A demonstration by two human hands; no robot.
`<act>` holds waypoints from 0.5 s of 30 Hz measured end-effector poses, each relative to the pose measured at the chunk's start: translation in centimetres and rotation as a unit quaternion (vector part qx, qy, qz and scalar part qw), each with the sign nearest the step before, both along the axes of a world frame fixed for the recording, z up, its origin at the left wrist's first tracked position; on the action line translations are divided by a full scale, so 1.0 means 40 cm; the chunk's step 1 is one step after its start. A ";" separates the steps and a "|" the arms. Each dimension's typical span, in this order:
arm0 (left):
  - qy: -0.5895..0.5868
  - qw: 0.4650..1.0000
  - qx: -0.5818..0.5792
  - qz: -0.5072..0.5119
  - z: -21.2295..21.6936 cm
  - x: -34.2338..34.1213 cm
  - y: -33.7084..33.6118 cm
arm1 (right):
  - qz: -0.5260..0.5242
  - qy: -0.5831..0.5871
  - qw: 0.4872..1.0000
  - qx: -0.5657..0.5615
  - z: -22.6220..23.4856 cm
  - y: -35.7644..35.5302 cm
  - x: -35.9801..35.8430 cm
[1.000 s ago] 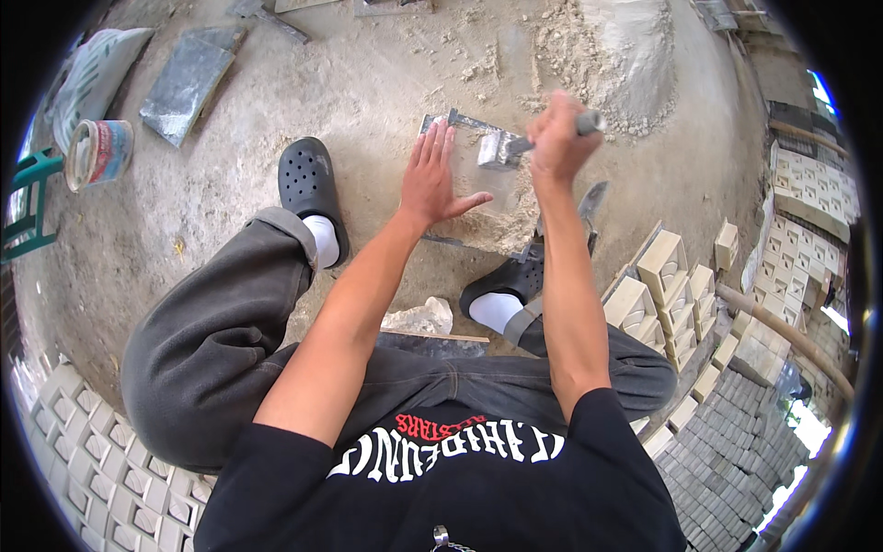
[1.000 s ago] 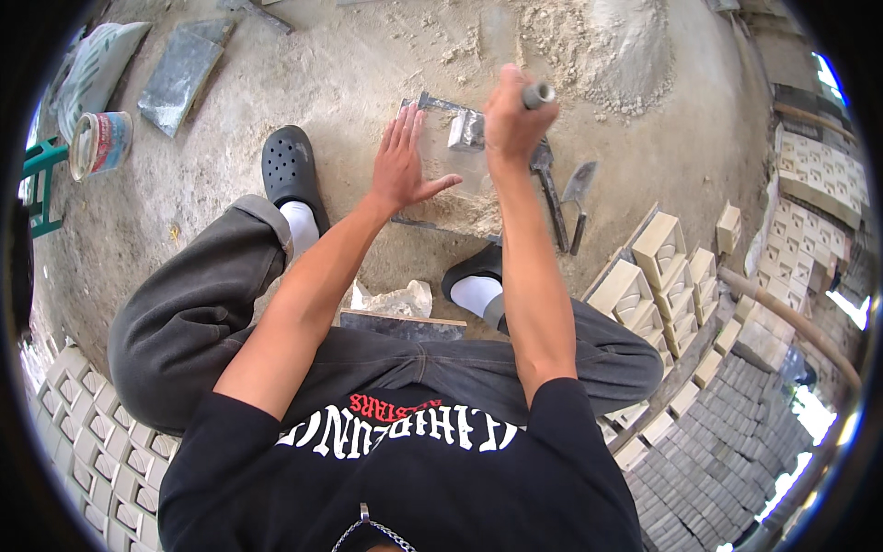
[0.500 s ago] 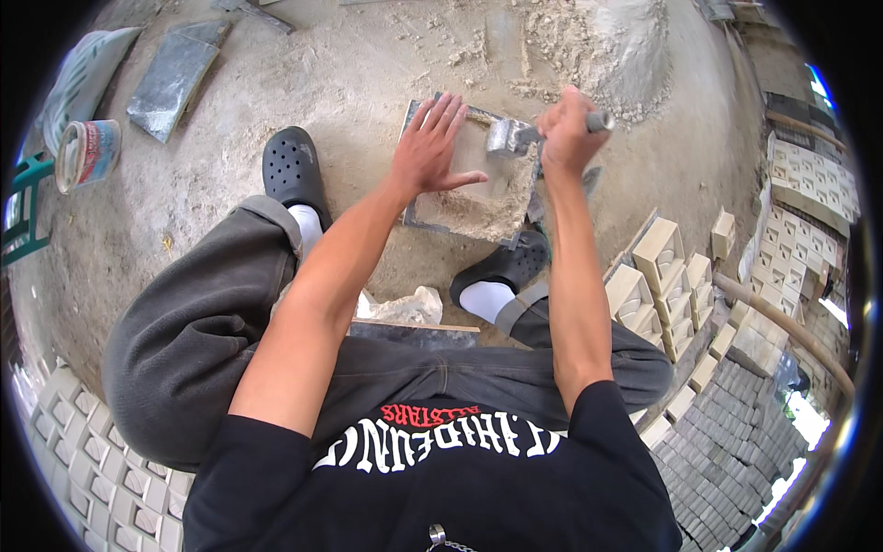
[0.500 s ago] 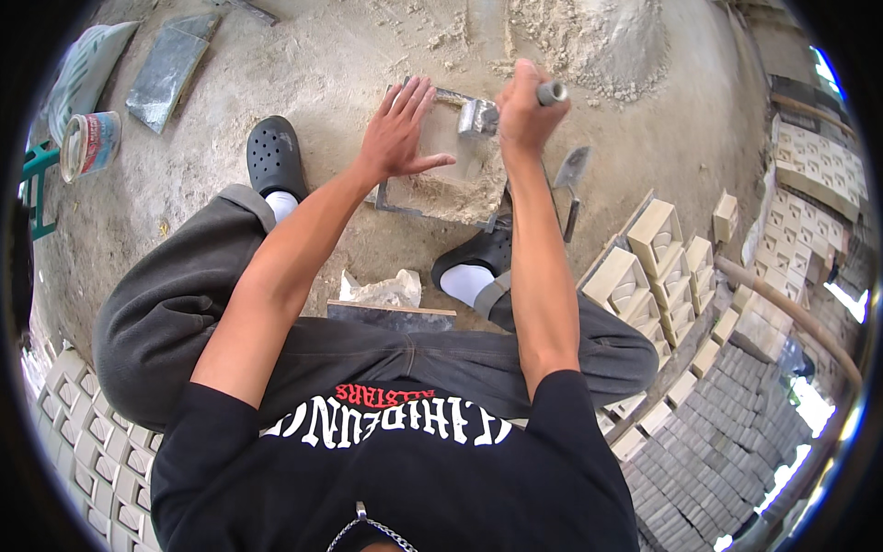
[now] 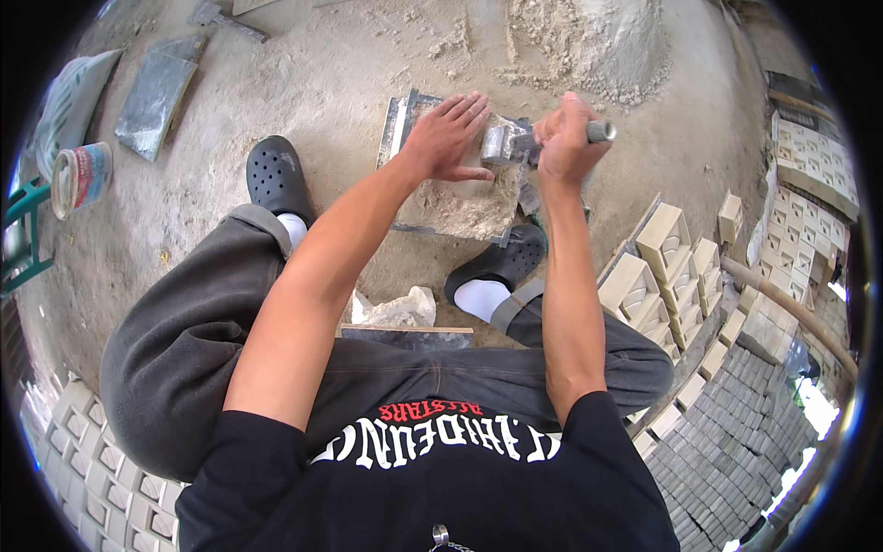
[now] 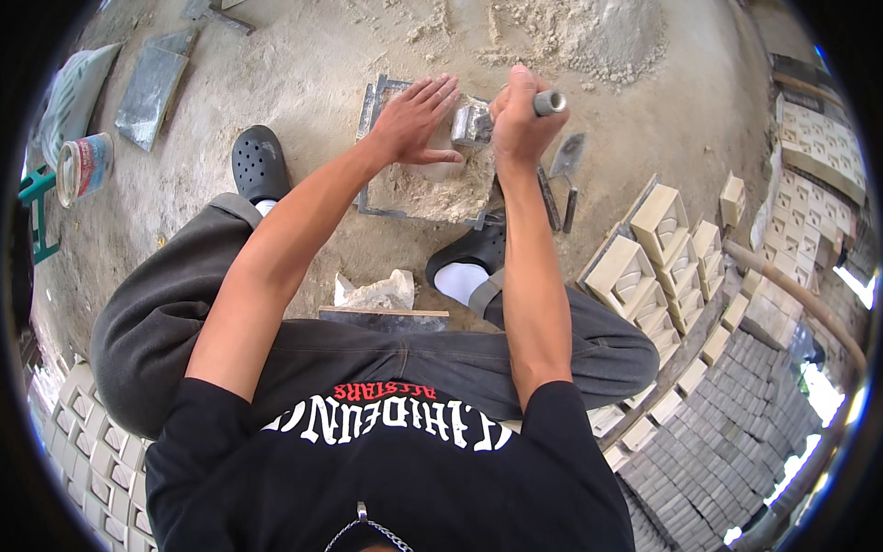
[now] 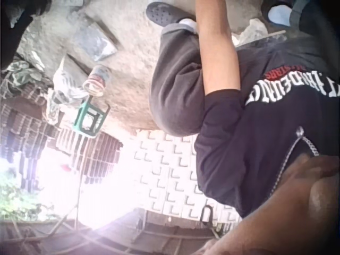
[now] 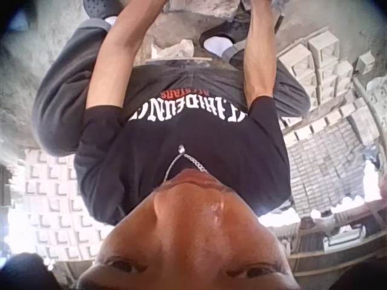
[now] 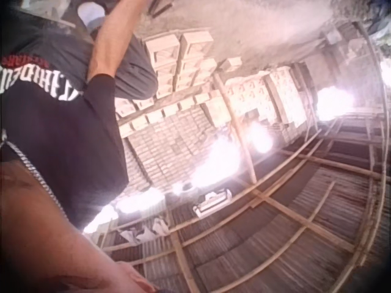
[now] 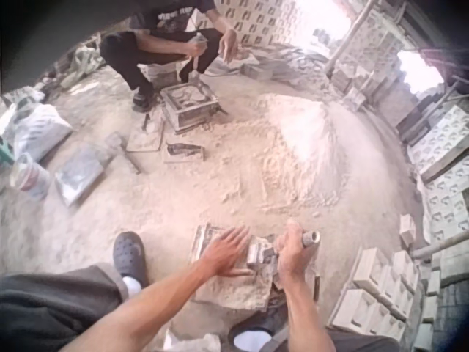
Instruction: The person prepares a ventilation block by using a tool to clean and smooth the interior edges of a metal mold, then fills the mold with a sand-like mixture using a trowel and compacts it by hand.
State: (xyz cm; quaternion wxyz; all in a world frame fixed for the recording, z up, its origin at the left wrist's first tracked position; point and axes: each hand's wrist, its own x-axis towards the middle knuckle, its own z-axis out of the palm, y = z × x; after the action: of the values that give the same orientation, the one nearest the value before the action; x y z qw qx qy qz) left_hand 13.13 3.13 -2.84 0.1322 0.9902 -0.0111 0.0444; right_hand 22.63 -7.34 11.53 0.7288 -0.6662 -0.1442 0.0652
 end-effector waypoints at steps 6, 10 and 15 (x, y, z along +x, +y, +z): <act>-0.026 0.997 -0.060 -0.049 -0.005 -0.033 -0.011 | -0.029 0.036 0.998 0.036 -0.023 -0.049 0.029; -0.007 0.995 -0.062 -0.078 -0.009 -0.067 0.016 | 0.033 0.003 0.999 0.035 0.019 -0.055 0.046; -0.008 0.994 -0.072 -0.078 -0.002 -0.082 0.004 | -0.002 -0.009 0.999 0.036 -0.024 -0.045 0.050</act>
State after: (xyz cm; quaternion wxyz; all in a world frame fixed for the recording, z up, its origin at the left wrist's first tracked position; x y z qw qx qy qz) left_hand 9.84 3.28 -2.92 0.2063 0.9738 -0.0864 0.0422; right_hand 24.62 -9.14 10.58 0.7511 -0.6404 -0.1516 0.0527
